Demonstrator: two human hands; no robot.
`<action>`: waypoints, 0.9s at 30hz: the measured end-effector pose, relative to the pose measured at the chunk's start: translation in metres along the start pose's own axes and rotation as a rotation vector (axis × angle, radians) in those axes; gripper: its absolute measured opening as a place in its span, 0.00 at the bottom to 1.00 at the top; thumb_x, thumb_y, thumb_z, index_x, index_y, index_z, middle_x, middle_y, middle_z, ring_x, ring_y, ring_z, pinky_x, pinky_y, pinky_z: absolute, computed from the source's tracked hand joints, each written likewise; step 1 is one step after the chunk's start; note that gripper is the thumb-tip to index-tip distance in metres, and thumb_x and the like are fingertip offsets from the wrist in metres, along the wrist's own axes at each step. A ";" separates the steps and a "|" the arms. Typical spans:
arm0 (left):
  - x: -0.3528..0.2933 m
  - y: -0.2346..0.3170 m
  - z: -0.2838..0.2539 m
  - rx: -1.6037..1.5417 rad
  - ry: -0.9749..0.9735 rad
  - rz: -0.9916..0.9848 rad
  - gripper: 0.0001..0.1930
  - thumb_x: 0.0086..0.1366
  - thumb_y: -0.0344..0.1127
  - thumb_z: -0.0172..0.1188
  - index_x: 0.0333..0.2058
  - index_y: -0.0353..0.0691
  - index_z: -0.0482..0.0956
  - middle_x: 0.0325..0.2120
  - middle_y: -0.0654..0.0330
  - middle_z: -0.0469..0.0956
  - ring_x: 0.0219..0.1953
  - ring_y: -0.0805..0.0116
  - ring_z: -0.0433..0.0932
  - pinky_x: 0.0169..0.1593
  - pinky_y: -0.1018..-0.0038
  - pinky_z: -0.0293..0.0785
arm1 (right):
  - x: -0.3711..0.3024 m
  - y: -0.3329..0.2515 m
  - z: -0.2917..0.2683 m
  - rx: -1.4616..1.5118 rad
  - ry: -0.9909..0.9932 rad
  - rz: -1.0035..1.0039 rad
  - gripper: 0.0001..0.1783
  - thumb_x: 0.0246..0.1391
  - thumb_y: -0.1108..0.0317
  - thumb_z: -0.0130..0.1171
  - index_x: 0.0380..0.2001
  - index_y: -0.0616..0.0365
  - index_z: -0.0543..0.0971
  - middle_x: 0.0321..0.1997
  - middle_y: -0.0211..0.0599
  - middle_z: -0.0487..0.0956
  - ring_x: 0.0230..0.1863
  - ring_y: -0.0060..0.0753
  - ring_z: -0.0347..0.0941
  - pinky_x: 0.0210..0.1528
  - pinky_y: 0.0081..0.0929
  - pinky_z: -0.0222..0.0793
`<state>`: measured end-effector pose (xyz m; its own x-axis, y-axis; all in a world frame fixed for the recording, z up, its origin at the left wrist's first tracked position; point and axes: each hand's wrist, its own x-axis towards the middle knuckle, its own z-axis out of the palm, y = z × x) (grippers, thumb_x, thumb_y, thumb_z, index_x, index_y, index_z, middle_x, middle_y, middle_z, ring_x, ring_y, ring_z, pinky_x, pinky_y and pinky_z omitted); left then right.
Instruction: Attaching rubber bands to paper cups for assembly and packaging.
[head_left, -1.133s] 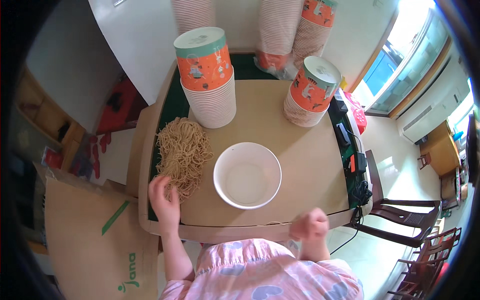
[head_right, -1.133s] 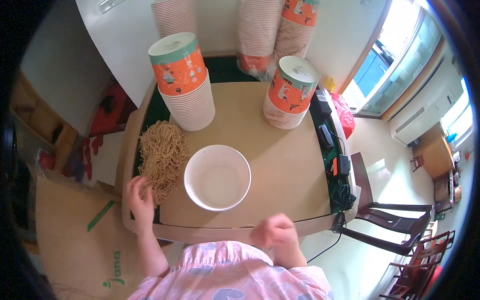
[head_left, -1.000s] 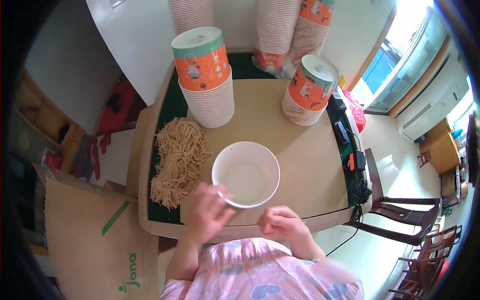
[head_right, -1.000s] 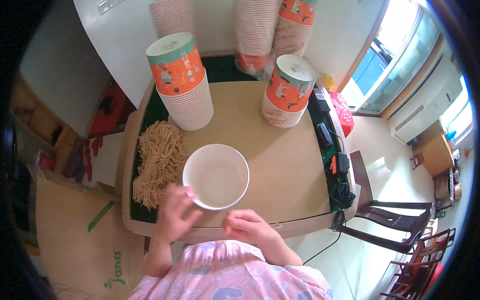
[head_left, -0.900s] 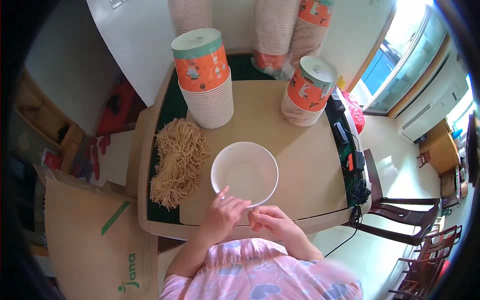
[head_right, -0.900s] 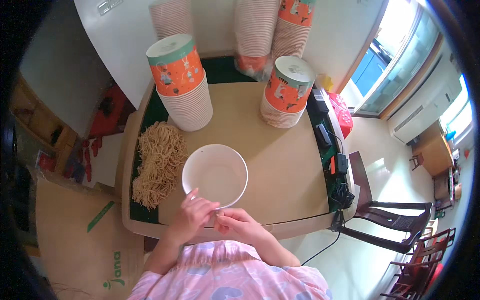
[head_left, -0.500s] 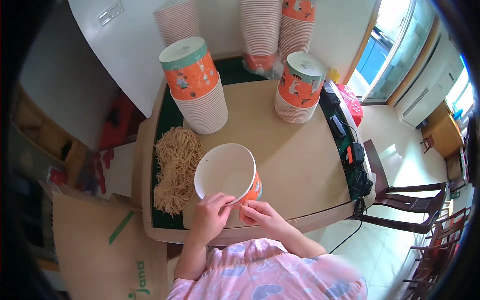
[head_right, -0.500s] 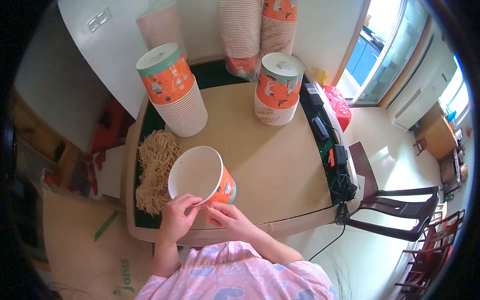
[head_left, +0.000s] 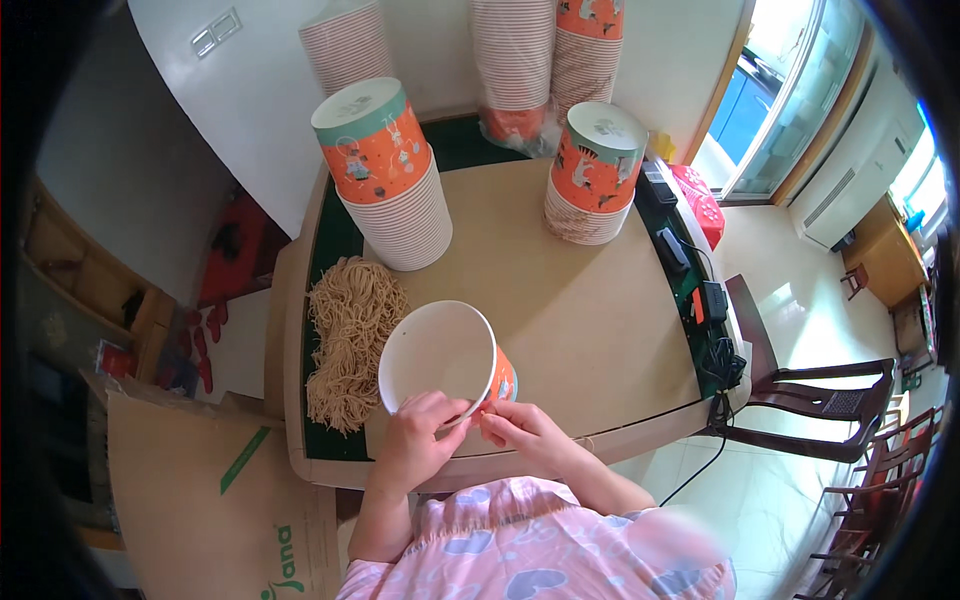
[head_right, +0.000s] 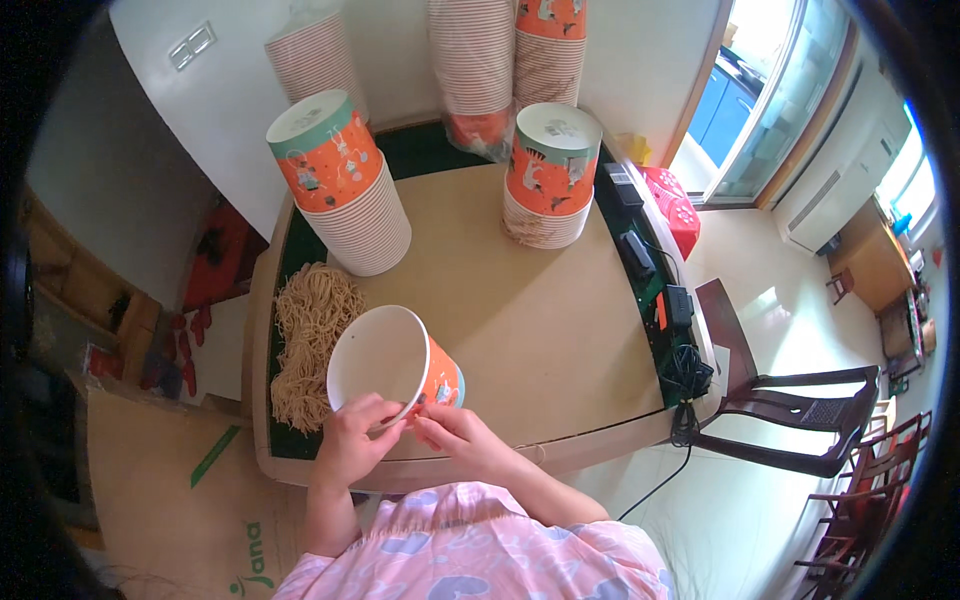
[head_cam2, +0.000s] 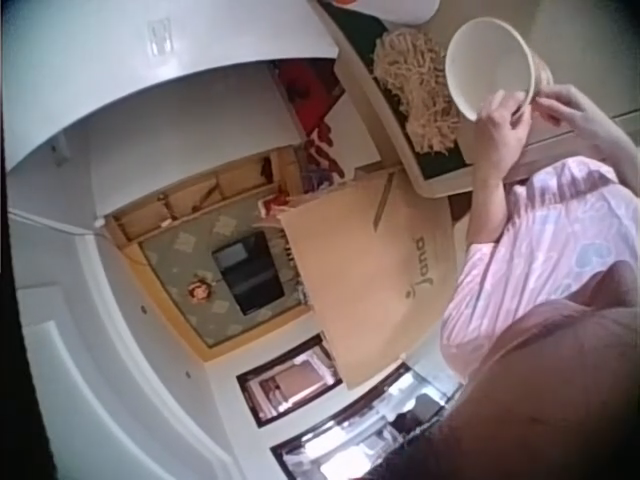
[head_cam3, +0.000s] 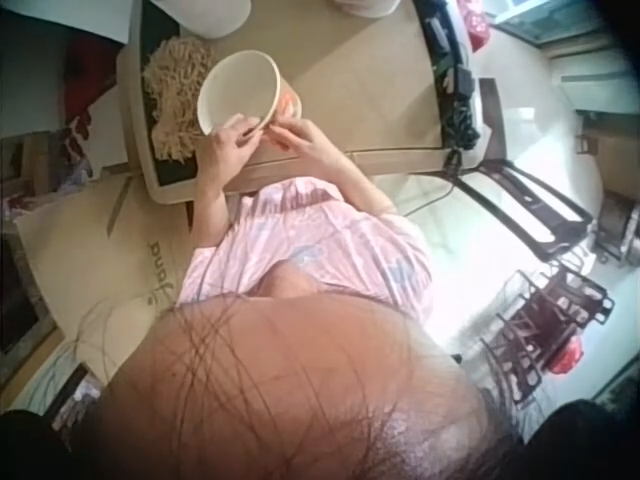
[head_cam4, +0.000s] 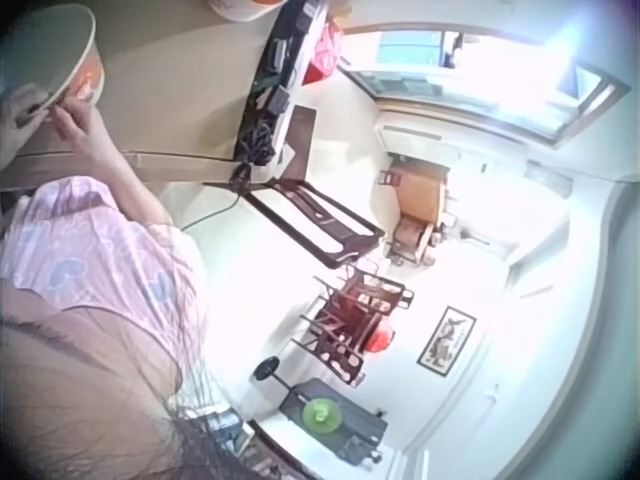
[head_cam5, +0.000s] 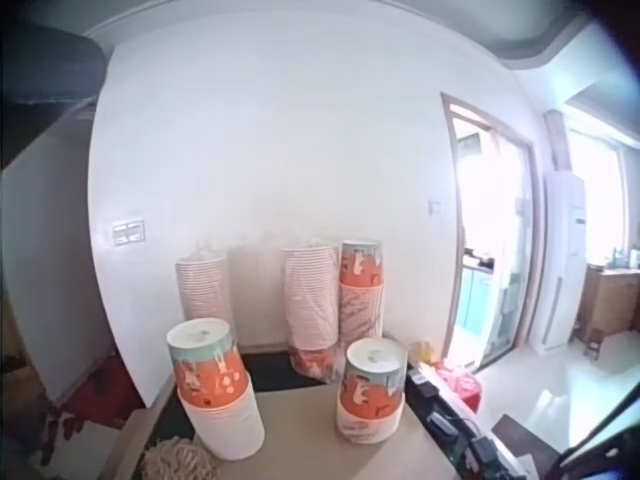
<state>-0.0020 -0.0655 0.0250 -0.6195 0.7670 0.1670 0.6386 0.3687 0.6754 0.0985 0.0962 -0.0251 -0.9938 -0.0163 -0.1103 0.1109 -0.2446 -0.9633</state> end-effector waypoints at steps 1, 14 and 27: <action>0.000 0.000 0.001 0.000 -0.001 -0.001 0.10 0.54 0.29 0.63 0.37 0.42 0.80 0.28 0.57 0.77 0.31 0.56 0.77 0.38 0.64 0.71 | 0.000 0.000 0.000 0.001 0.000 0.001 0.15 0.68 0.63 0.45 0.38 0.62 0.76 0.25 0.21 0.67 0.28 0.14 0.59 0.31 0.16 0.57; -0.001 0.006 0.000 0.021 -0.020 0.074 0.14 0.55 0.27 0.60 0.42 0.43 0.79 0.26 0.58 0.76 0.30 0.57 0.76 0.39 0.64 0.70 | -0.001 0.005 0.001 -0.005 -0.004 0.024 0.16 0.68 0.62 0.46 0.37 0.64 0.76 0.24 0.23 0.66 0.27 0.16 0.60 0.30 0.21 0.60; 0.001 0.003 0.006 -0.135 -0.121 0.103 0.14 0.59 0.28 0.57 0.45 0.40 0.77 0.32 0.53 0.78 0.37 0.51 0.77 0.42 0.61 0.72 | -0.009 -0.006 -0.007 -0.157 0.003 0.141 0.13 0.68 0.64 0.46 0.44 0.62 0.75 0.27 0.27 0.70 0.31 0.19 0.64 0.36 0.22 0.65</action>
<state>0.0022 -0.0607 0.0225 -0.4896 0.8575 0.1578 0.6237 0.2180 0.7506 0.1067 0.1043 -0.0200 -0.9682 -0.0364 -0.2475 0.2498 -0.0855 -0.9645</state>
